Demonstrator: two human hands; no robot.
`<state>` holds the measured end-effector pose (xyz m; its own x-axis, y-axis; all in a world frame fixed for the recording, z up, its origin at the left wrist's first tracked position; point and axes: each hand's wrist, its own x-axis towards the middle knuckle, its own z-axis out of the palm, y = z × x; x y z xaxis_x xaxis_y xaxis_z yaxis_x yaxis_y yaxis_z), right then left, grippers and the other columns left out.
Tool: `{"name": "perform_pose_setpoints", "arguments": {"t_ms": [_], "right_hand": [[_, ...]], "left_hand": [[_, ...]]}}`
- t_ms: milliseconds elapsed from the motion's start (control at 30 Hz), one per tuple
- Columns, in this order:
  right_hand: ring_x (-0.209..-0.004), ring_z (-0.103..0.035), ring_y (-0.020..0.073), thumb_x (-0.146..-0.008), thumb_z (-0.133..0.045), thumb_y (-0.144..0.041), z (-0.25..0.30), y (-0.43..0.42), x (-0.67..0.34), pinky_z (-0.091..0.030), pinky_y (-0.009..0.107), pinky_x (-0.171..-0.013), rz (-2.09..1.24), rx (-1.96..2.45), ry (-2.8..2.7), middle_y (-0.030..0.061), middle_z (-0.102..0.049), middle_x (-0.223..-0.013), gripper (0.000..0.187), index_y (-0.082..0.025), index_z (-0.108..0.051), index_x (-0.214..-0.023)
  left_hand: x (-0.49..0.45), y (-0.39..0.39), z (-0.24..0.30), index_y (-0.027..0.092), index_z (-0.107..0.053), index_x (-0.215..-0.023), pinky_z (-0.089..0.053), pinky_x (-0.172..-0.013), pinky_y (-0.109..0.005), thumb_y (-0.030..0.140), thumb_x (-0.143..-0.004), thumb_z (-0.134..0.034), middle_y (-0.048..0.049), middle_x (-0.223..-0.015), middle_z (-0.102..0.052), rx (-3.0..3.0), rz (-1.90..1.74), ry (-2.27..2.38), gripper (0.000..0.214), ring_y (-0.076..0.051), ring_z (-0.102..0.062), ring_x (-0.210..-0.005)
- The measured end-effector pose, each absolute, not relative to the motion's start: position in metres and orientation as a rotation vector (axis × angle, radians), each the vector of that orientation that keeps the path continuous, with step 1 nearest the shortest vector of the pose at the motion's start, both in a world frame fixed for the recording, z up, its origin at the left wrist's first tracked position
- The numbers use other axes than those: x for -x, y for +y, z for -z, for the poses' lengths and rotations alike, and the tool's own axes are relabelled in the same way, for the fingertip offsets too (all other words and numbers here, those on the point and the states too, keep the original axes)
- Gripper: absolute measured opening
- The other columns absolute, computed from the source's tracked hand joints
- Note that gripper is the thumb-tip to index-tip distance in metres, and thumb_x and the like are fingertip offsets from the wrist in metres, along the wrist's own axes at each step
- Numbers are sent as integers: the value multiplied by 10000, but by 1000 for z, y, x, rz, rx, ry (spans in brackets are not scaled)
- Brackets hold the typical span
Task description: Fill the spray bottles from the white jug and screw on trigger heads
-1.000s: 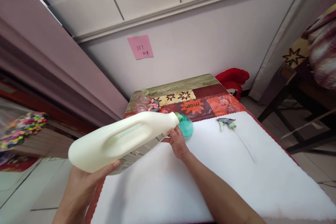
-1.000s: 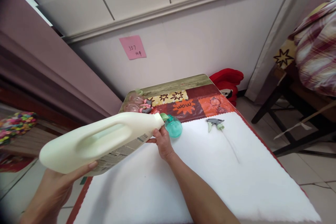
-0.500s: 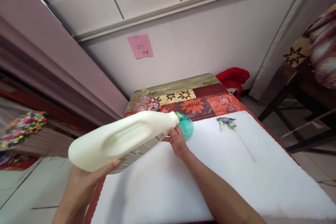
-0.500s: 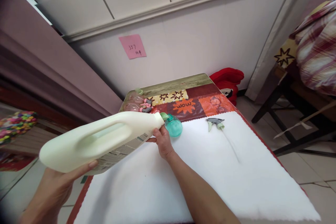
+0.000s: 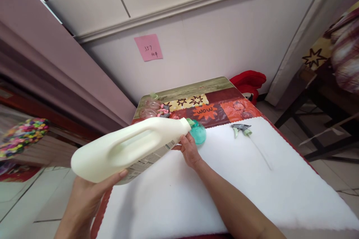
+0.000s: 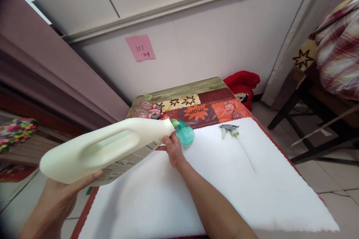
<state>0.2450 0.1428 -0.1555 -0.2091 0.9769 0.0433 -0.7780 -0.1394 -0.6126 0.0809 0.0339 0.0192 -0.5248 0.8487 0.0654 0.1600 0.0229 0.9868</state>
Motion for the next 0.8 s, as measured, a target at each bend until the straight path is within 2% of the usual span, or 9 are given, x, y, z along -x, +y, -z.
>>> {"name": "perform_pose_setpoints", "arguments": {"t_ms": [300,433,567,700,800], "right_hand": [[-971,-713,229,-798,-758,-556,158,144,-244,-683,365,-656,-1688,417,-614,48,-705,-1143,537,-237,-615,-1205],[-963,-711,225,-794,-761,-559,158,144,-244,-683,365,-655,-1688,421,-614,47,-703,-1146,552,-240,-613,-1220],[-975,-710,231,-800,-755,-558,158,143,-244,-685,377,-663,-1687,426,-618,54,-702,-1162,544,-239,-611,-1216],[-973,-713,230,-798,-758,-557,158,144,-244,-685,377,-666,-1690,418,-622,54,-702,-1161,562,-240,-607,-1238],[-965,-712,227,-800,-754,-557,158,144,-244,-685,377,-665,-1691,420,-625,55,-701,-1157,563,-239,-601,-1239]], "left_hand": [[-64,35,-11,243,-719,-1224,-605,-868,-239,244,-365,-974,-34,-1273,-742,-1127,-1484,1808,896,-284,-690,-1145],[-66,34,-13,261,-702,-1259,-604,-881,-246,245,-428,-965,-22,-1313,-722,-1121,-1495,1773,872,-274,-684,-1167],[-63,35,-12,247,-702,-1262,-622,-866,-286,218,-384,-971,-44,-1306,-724,-1139,-1479,1769,918,-312,-679,-1173],[-63,34,-12,230,-682,-1288,-597,-925,-296,271,-440,-963,-64,-1358,-693,-1157,-1458,1806,895,-326,-638,-1242],[-66,33,-13,226,-692,-1269,-595,-930,-299,294,-426,-966,-67,-1340,-705,-1153,-1456,1838,889,-333,-636,-1246]]}}
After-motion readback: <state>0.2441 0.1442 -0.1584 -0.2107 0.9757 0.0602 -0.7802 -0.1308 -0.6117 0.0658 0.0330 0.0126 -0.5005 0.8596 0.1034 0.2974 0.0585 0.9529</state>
